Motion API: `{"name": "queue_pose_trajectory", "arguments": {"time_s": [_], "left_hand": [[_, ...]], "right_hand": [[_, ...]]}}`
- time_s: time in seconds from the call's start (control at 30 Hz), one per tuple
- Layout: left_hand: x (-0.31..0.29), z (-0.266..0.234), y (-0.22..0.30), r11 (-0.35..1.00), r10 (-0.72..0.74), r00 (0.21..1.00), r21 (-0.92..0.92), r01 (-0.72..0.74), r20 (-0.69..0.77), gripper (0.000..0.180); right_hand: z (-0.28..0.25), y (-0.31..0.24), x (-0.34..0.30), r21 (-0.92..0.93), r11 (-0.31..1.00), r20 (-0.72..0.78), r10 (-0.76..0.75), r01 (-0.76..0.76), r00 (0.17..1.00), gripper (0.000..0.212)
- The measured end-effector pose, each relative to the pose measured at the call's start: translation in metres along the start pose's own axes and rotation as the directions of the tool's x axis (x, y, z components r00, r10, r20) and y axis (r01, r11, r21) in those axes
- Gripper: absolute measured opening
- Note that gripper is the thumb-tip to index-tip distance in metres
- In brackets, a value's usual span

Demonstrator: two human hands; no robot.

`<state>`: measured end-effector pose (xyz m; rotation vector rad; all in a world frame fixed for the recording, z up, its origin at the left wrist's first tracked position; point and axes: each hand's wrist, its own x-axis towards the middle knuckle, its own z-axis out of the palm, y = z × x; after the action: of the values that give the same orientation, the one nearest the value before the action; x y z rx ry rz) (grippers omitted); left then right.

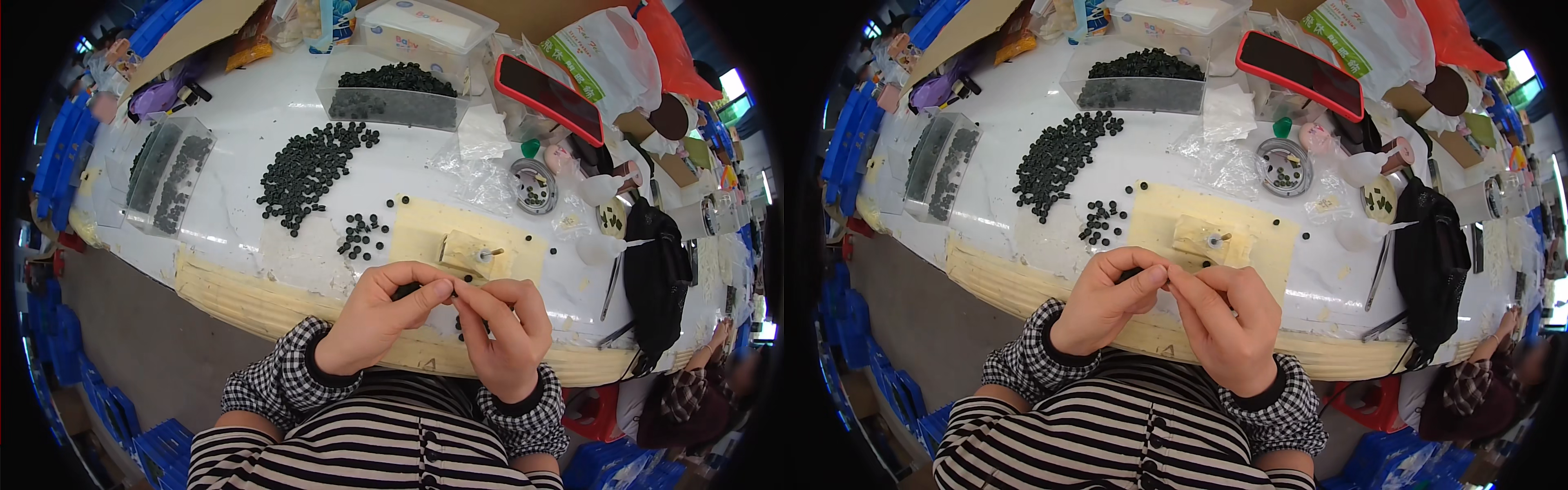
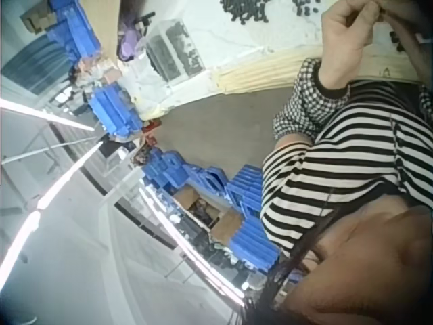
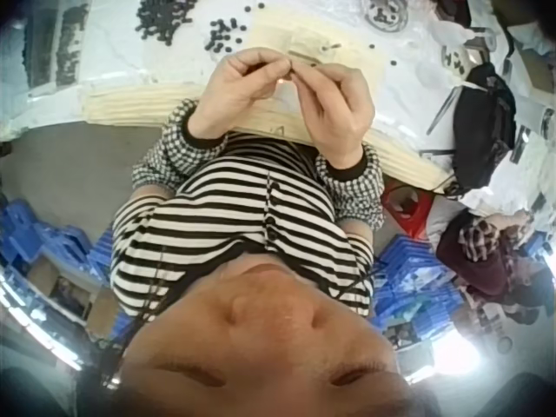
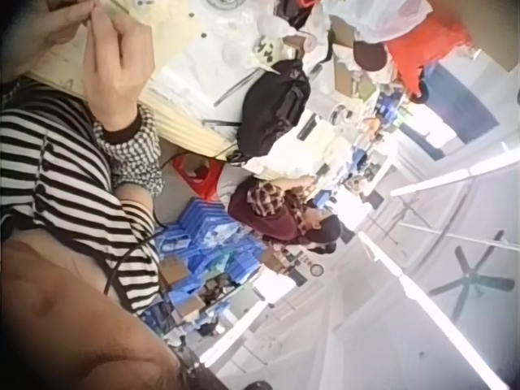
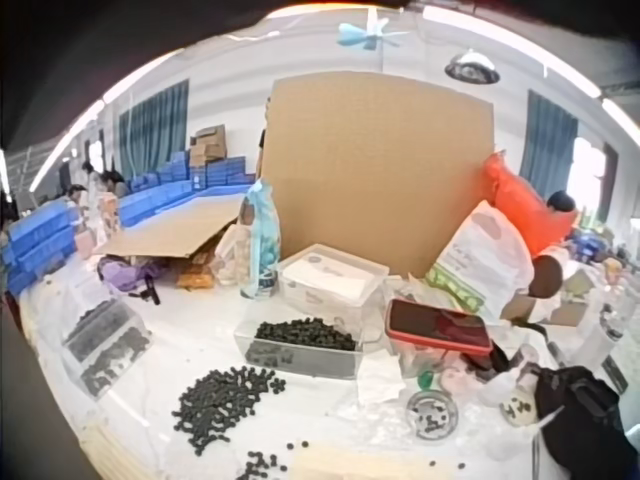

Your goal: Assemble small green and black plastic components on a workbench in a factory setting.

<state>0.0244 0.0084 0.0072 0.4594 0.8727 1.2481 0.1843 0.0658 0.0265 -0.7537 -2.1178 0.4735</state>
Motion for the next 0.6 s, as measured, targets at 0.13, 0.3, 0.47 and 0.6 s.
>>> {"name": "queue_pose_trajectory", "arguments": {"time_s": [0.13, 0.3, 0.47, 0.6], "left_hand": [[-0.002, -0.001, 0.002, 0.999, -0.025, 0.999, 0.024, 0.024, 0.026, 0.023], [0.002, -0.004, 0.004, 0.986, -0.064, 0.994, -0.148, 0.076, 0.084, 0.022], [0.004, -0.01, 0.002, 0.979, -0.05, 0.99, -0.192, 0.074, 0.13, 0.022], [0.005, -0.01, 0.002, 0.977, -0.052, 0.99, -0.198, 0.077, 0.129, 0.021]], "right_hand": [[-0.001, 0.001, 0.001, 0.042, 0.999, 0.019, 0.008, -0.009, 1.0, 0.036], [-0.005, 0.001, 0.005, 0.095, 0.99, -0.007, 0.104, -0.103, 0.995, 0.037], [-0.019, 0.019, 0.015, -0.067, 0.965, -0.074, 0.248, -0.253, 0.966, 0.029], [-0.016, 0.022, 0.019, -0.025, 0.944, 0.008, 0.329, -0.328, 0.944, 0.023]]}}
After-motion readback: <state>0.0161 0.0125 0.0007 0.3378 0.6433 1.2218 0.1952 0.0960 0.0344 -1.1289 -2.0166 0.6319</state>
